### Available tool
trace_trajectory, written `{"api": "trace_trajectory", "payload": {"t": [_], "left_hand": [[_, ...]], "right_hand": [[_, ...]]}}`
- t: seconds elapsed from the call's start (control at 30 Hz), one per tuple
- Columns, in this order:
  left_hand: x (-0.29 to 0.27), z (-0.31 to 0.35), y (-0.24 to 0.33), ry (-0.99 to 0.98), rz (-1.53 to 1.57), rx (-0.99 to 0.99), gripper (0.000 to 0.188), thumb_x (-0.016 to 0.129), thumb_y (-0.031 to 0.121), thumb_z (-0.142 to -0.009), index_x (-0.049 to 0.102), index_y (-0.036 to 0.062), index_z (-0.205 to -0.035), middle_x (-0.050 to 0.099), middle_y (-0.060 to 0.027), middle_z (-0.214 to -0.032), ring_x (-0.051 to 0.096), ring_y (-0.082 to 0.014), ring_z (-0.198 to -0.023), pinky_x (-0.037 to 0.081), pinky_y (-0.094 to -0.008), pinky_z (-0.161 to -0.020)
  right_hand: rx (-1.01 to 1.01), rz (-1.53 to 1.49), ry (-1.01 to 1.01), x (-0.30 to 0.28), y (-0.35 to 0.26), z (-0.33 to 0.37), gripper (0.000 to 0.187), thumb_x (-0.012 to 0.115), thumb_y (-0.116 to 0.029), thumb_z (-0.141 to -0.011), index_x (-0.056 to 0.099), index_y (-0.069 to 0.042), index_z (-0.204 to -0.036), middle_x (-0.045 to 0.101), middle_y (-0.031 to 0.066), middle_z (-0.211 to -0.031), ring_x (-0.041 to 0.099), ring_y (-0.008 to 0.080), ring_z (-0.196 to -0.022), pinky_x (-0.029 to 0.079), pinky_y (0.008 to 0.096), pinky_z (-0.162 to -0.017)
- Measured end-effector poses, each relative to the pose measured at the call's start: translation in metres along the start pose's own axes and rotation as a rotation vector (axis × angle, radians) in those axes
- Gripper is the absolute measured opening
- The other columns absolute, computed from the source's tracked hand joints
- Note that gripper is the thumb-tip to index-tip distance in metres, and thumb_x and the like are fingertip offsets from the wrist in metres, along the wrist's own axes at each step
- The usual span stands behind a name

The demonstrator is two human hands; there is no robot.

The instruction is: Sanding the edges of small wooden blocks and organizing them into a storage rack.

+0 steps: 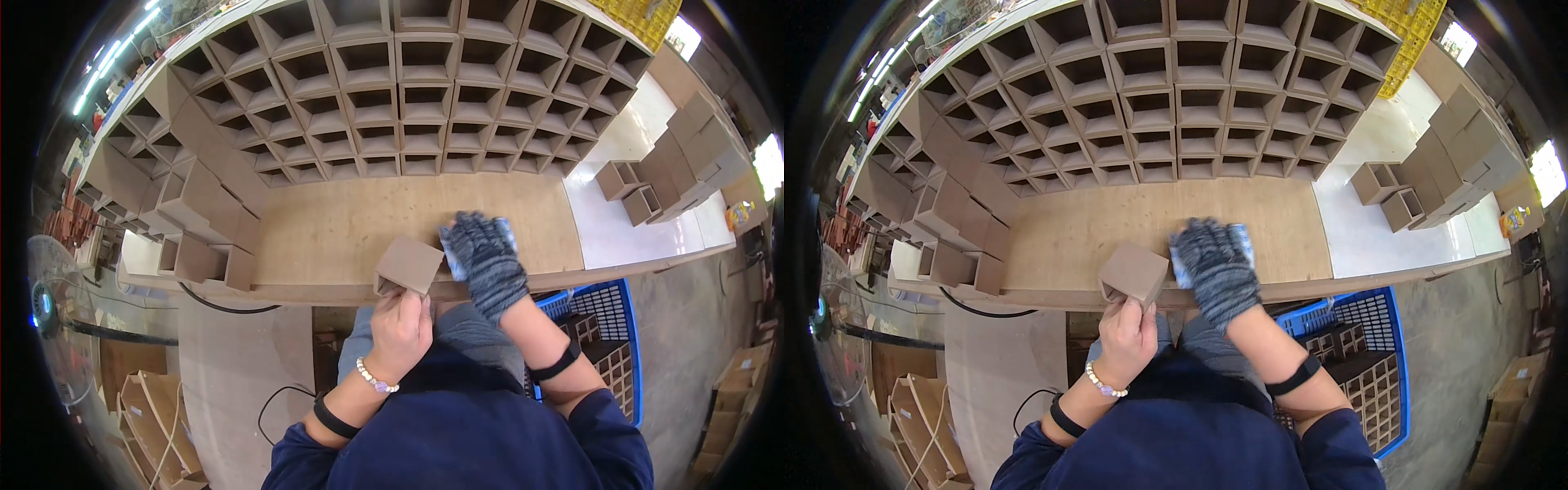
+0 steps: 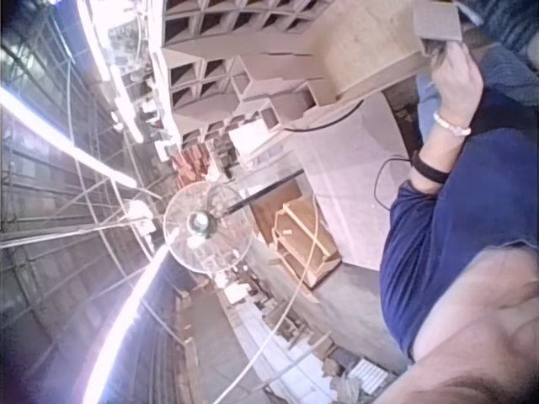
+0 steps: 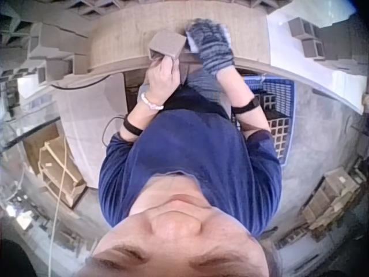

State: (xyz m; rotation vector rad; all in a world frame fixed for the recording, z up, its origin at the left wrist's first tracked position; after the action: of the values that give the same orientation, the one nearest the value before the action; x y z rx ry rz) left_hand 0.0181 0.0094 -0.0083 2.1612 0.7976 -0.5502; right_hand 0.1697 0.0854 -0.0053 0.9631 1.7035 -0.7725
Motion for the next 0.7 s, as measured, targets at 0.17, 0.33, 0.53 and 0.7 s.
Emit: {"api": "trace_trajectory", "payload": {"t": [0.17, 0.33, 0.53, 0.7], "left_hand": [[0.005, 0.0, 0.0, 0.072, -0.018, 0.045, 0.03, 0.057, -0.006, -0.071, 0.055, -0.0071, -0.1, 0.06, -0.0185, -0.072, 0.059, -0.0359, -0.065, 0.05, -0.0418, -0.07], [0.006, 0.008, 0.005, 0.054, -0.033, 0.035, 0.029, 0.058, -0.005, -0.07, 0.055, -0.0092, -0.098, 0.06, -0.019, -0.072, 0.059, -0.0368, -0.065, 0.049, -0.0427, -0.07], [0.005, 0.01, -0.005, 0.02, 0.189, 0.068, 0.034, 0.065, 0.001, -0.068, 0.056, -0.0083, -0.099, 0.06, -0.0165, -0.073, 0.06, -0.0366, -0.067, 0.049, -0.0417, -0.07], [0.008, 0.007, -0.001, 0.023, -0.052, -0.002, 0.036, 0.067, 0.001, -0.068, 0.057, -0.0065, -0.101, 0.06, -0.0169, -0.074, 0.06, -0.0344, -0.066, 0.05, -0.0415, -0.069]], "right_hand": [[-0.179, -0.198, 0.031, -0.036, -0.041, 0.006, 0.046, 0.044, -0.017, -0.086, 0.046, -0.003, -0.129, 0.047, 0.0205, -0.132, 0.044, 0.035, -0.123, 0.029, 0.0483, -0.106], [-0.081, -0.241, 0.17, -0.03, -0.038, -0.001, 0.047, 0.046, -0.015, -0.085, 0.045, 0.002, -0.129, 0.048, 0.0242, -0.127, 0.046, 0.0378, -0.12, 0.03, 0.047, -0.106], [-0.193, -0.351, 0.064, -0.026, -0.062, 0.032, 0.049, 0.045, -0.013, -0.086, 0.04, 0.003, -0.132, 0.045, 0.0239, -0.13, 0.044, 0.0365, -0.123, 0.029, 0.0456, -0.107], [-0.063, -0.413, 0.159, -0.013, -0.038, 0.001, 0.054, 0.049, -0.013, -0.085, 0.036, 0.005, -0.134, 0.041, 0.0269, -0.133, 0.038, 0.037, -0.127, 0.025, 0.0443, -0.109]]}}
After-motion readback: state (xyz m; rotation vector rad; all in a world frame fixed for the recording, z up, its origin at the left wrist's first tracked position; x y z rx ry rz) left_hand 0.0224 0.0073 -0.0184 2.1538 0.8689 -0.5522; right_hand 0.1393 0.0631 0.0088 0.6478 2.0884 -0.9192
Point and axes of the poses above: each hand's wrist, its own z-axis away from the middle knuckle, its own x-axis out of the palm, y = z × x, the point moved 1 cm from there along -z, towards the middle knuckle
